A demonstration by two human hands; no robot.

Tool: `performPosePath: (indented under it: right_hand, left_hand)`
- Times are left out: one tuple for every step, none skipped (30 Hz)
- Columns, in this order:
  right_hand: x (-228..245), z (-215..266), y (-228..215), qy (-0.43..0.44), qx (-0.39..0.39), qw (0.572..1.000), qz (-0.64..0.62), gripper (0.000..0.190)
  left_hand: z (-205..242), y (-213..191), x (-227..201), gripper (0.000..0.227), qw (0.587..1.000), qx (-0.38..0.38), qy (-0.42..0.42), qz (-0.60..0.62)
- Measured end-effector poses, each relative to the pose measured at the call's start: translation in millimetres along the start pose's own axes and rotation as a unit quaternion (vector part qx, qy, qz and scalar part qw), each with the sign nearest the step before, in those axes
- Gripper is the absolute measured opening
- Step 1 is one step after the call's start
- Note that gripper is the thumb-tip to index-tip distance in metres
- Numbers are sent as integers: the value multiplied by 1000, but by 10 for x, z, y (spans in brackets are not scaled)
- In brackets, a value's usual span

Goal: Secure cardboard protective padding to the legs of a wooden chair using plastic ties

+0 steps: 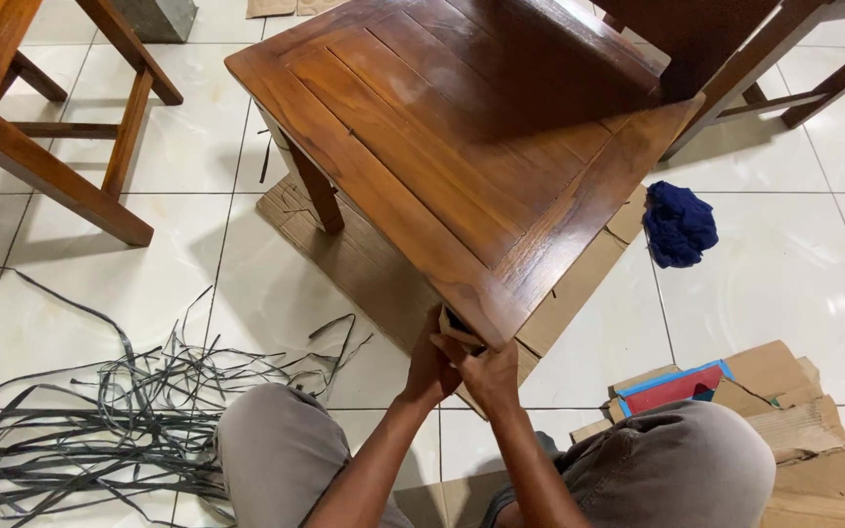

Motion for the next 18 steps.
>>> performPosePath:
  right_hand:
    - [-47,-10,0,1,1,1000,1,38]
    - [-50,-20,15,-96,17,984,148,42]
    - [-59,-22,37,-191,32,937,290,46]
    - [-8,-28,54,-192,32,937,291,46]
    - [24,-40,55,-139,27,971,194,46]
    - [49,-52,42,-84,21,992,97,47]
    - [75,-22,98,-84,20,991,100,47]
    - [105,20,142,-102,-26,991,86,47]
    - [133,66,183,-121,-71,987,73,47]
    - [122,59,233,-120,-71,987,73,47]
    - [121,59,266,-137,-110,981,83,48]
    - [129,53,304,-154,-149,972,91,49]
    - [165,59,299,-155,-150,972,90,49]
    - [196,70,289,-148,-156,971,101,47]
    - [227,80,276,-141,-162,970,112,45]
    - [202,68,262,-141,-164,970,111,45]
    - [177,55,250,-141,-161,970,115,41]
    - [149,54,244,-141,-156,970,121,38]
  left_hand:
    - [-32,7,106,56,1000,-1,-1,1]
    - [-64,33,162,56,993,51,103,5]
    - [-85,58,220,59,973,101,206,9]
    - [-134,37,267,59,973,100,207,11]
    - [-184,25,318,52,971,128,192,65]
    - [-231,35,378,46,964,155,176,121]
    - [-265,9,329,46,964,155,177,124]
    - [-280,-19,277,52,964,147,219,-29]
    - [-294,-43,230,59,940,135,256,-181]
    - [-341,-79,309,59,940,134,255,-180]
    - [-378,-103,383,63,922,145,280,-225]
    - [-427,-130,445,68,900,155,304,-271]
    - [-475,-156,485,68,900,156,305,-271]
    - [-523,-160,567,53,835,181,264,-447]
    - [-572,-178,653,48,740,199,214,-606]
    - [-439,-81,446,48,738,200,217,-607]
    - [-317,-2,242,47,742,166,183,-624]
    - [-175,66,43,46,745,130,146,-638]
Point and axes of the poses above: each hand's wrist, its own z-axis away from the middle knuckle, its own y-axis out of the palm, x = y × z, the point moved 2 cm from there along -z, towards the middle knuckle, and after that the axes turned 11 degrees about z, right-handed, at the moved point
